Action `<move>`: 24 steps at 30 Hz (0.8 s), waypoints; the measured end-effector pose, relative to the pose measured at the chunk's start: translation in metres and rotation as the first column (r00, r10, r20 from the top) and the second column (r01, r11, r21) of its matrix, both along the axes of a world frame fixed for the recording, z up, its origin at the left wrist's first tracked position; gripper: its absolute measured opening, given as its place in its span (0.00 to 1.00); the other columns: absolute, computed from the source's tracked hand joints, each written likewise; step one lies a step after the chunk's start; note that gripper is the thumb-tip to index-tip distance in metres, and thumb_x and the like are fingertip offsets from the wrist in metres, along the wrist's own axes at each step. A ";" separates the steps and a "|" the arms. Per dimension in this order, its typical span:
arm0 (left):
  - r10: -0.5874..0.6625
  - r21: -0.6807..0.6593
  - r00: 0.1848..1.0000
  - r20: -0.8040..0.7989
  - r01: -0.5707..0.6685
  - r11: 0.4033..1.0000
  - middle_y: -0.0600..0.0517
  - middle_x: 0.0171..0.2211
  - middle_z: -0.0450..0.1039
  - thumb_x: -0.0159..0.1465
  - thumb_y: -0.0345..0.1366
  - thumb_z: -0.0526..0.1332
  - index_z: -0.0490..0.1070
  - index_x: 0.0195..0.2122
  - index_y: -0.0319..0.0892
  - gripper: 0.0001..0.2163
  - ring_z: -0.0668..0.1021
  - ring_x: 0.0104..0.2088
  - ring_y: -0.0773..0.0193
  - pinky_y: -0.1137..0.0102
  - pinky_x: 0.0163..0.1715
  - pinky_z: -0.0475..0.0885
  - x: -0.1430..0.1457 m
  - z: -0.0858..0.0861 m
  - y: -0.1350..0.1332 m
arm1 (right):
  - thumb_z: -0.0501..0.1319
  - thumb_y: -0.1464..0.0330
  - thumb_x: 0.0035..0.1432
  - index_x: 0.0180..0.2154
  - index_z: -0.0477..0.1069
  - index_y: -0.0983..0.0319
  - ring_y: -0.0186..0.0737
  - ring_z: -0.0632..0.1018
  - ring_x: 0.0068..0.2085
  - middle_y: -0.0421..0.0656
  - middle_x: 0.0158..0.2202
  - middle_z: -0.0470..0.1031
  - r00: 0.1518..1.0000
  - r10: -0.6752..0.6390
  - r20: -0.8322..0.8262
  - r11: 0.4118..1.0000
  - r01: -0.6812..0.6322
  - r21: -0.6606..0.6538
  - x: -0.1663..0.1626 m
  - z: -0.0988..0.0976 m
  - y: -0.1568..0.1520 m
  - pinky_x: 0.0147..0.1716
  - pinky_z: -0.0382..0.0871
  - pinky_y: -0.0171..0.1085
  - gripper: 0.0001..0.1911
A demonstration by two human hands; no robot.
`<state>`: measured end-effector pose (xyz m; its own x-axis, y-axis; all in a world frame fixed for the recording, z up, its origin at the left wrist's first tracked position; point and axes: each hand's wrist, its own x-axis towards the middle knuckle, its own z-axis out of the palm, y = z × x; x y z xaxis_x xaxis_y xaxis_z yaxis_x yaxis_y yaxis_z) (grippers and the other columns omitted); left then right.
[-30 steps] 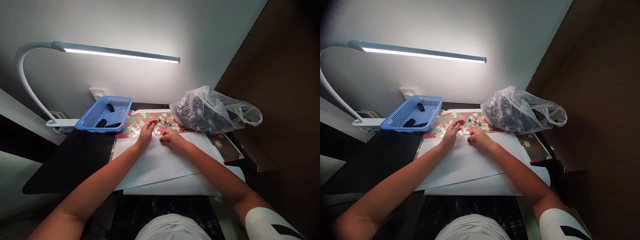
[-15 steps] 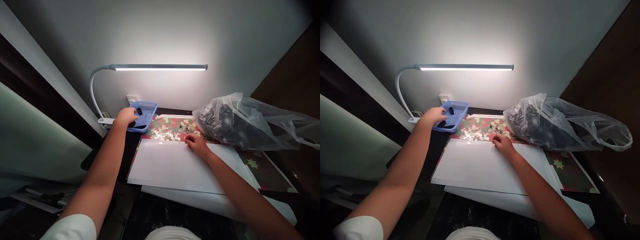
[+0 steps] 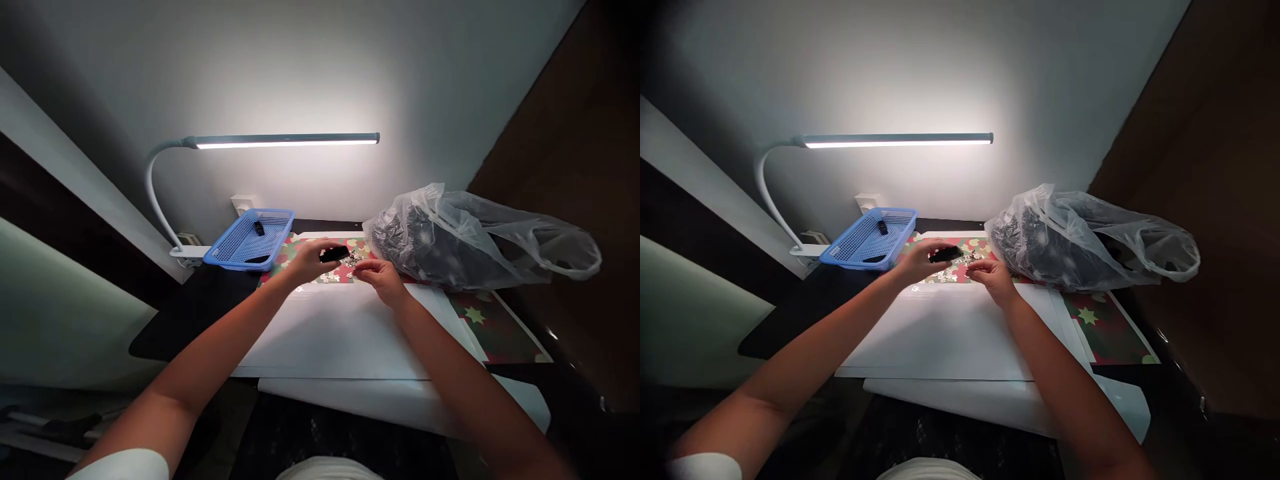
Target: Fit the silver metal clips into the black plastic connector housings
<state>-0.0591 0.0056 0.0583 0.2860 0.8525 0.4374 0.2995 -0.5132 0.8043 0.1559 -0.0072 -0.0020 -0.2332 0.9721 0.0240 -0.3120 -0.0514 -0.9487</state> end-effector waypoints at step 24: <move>0.052 -0.490 0.913 0.404 0.168 0.855 0.49 0.40 0.79 0.54 0.41 0.69 0.75 0.49 0.43 0.21 0.76 0.34 0.66 0.71 0.33 0.70 0.041 -0.052 -0.019 | 0.67 0.43 0.47 0.31 0.67 0.60 0.32 0.73 0.25 0.39 0.26 0.72 0.971 -0.208 0.119 0.945 0.168 0.281 0.004 0.001 -0.001 0.23 0.64 0.32 0.27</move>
<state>-0.0185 -0.0129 0.0060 0.2426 0.9695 0.0358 -0.1111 -0.0089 0.9938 0.1597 -0.0078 -0.0009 -0.0670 0.9610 0.2682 -0.1490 0.2561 -0.9551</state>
